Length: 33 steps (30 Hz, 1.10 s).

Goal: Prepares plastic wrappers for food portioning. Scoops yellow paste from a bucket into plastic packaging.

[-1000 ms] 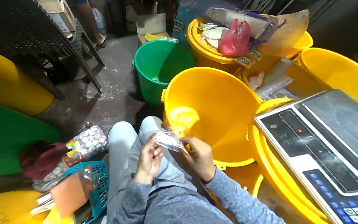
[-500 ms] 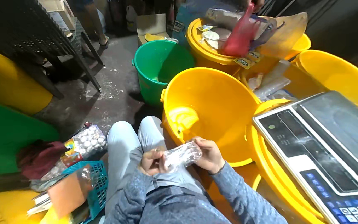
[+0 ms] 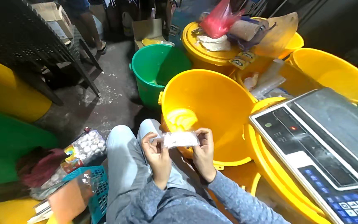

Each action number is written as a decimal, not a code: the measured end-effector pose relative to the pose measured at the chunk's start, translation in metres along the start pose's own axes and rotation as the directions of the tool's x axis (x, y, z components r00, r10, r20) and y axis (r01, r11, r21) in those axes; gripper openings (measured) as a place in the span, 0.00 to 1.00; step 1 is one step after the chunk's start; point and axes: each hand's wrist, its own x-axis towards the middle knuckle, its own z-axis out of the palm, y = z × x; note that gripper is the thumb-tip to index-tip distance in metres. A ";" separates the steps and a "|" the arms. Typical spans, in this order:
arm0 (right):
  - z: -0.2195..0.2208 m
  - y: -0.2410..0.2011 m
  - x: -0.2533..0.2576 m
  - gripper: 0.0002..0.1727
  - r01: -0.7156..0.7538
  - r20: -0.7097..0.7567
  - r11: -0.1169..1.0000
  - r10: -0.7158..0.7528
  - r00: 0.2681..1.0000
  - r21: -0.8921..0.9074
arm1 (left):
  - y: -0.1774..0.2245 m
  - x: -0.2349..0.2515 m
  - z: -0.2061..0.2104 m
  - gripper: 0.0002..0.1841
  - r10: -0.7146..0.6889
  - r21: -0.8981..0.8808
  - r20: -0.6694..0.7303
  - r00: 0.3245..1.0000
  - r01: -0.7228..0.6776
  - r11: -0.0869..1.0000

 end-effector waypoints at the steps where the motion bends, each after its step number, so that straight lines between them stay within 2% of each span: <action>1: -0.004 0.004 0.001 0.14 0.058 -0.023 0.997 -0.059 0.998 -0.043 | -0.006 -0.002 0.000 0.18 0.087 0.048 0.005 0.996 -0.087 0.995; 4: -0.014 0.007 0.004 0.08 0.209 -0.012 0.951 -0.217 0.976 -0.227 | -0.023 -0.002 -0.013 0.07 0.328 0.299 0.128 0.936 -0.351 0.887; 6: -0.015 0.007 0.004 0.07 0.300 0.030 0.903 -0.306 0.952 -0.308 | -0.023 0.001 -0.020 0.04 0.405 0.438 0.203 0.891 -0.453 0.777; 7: -0.015 0.007 0.003 0.08 0.337 0.047 0.886 -0.340 0.939 -0.318 | -0.019 0.004 -0.024 0.03 0.388 0.514 0.233 0.892 -0.452 0.730; 8: -0.014 0.008 0.001 0.08 0.369 0.063 0.872 -0.369 0.927 -0.322 | -0.012 0.007 -0.026 0.07 0.329 0.604 0.263 0.907 -0.421 0.677; 10: -0.015 0.010 0.000 0.09 0.411 0.086 0.849 -0.407 0.909 -0.332 | -0.001 0.013 -0.026 0.23 0.160 0.729 0.300 0.941 -0.334 0.598; 11: -0.014 0.011 0.000 0.09 0.417 0.080 0.850 -0.415 0.906 -0.321 | -0.001 0.013 -0.024 0.26 0.118 0.744 0.296 0.948 -0.306 0.594; 13: -0.012 0.011 0.001 0.11 0.384 0.027 0.883 -0.391 0.920 -0.269 | -0.001 0.008 -0.020 0.26 0.093 0.674 0.302 0.949 -0.282 0.683; 16: -0.009 0.010 0.002 0.12 0.326 -0.036 0.926 -0.338 0.940 -0.193 | -0.003 0.002 -0.013 0.16 0.087 0.409 0.273 0.958 -0.198 0.891; 18: -0.007 0.010 0.000 0.13 0.307 -0.049 0.937 -0.319 0.947 -0.166 | -0.008 0.001 -0.011 0.11 0.106 0.279 0.218 0.970 -0.166 0.946; 21: -0.006 0.009 -0.001 0.12 0.284 -0.051 0.948 -0.294 0.955 -0.144 | -0.009 0.003 -0.014 0.10 0.068 0.203 0.202 0.977 -0.110 0.973; 26: -0.007 0.005 0.003 0.12 0.218 -0.049 0.966 -0.227 0.973 -0.141 | -0.006 -0.002 -0.020 0.14 0.088 0.239 0.215 0.973 -0.140 0.961; 30: -0.016 -0.001 0.012 0.07 0.132 -0.051 0.985 -0.138 0.989 -0.110 | 0.001 -0.009 -0.034 0.38 0.038 0.265 0.376 0.926 -0.146 0.953; 31: -0.021 -0.003 0.015 0.06 0.105 -0.033 0.991 -0.108 0.994 -0.078 | 0.000 -0.010 -0.039 0.41 0.025 0.251 0.395 0.918 -0.134 0.959; 33: -0.031 -0.003 0.022 0.06 0.063 0.054 0.997 -0.060 0.997 -0.038 | 0.000 -0.002 -0.047 0.37 0.002 0.242 0.376 0.926 -0.100 0.965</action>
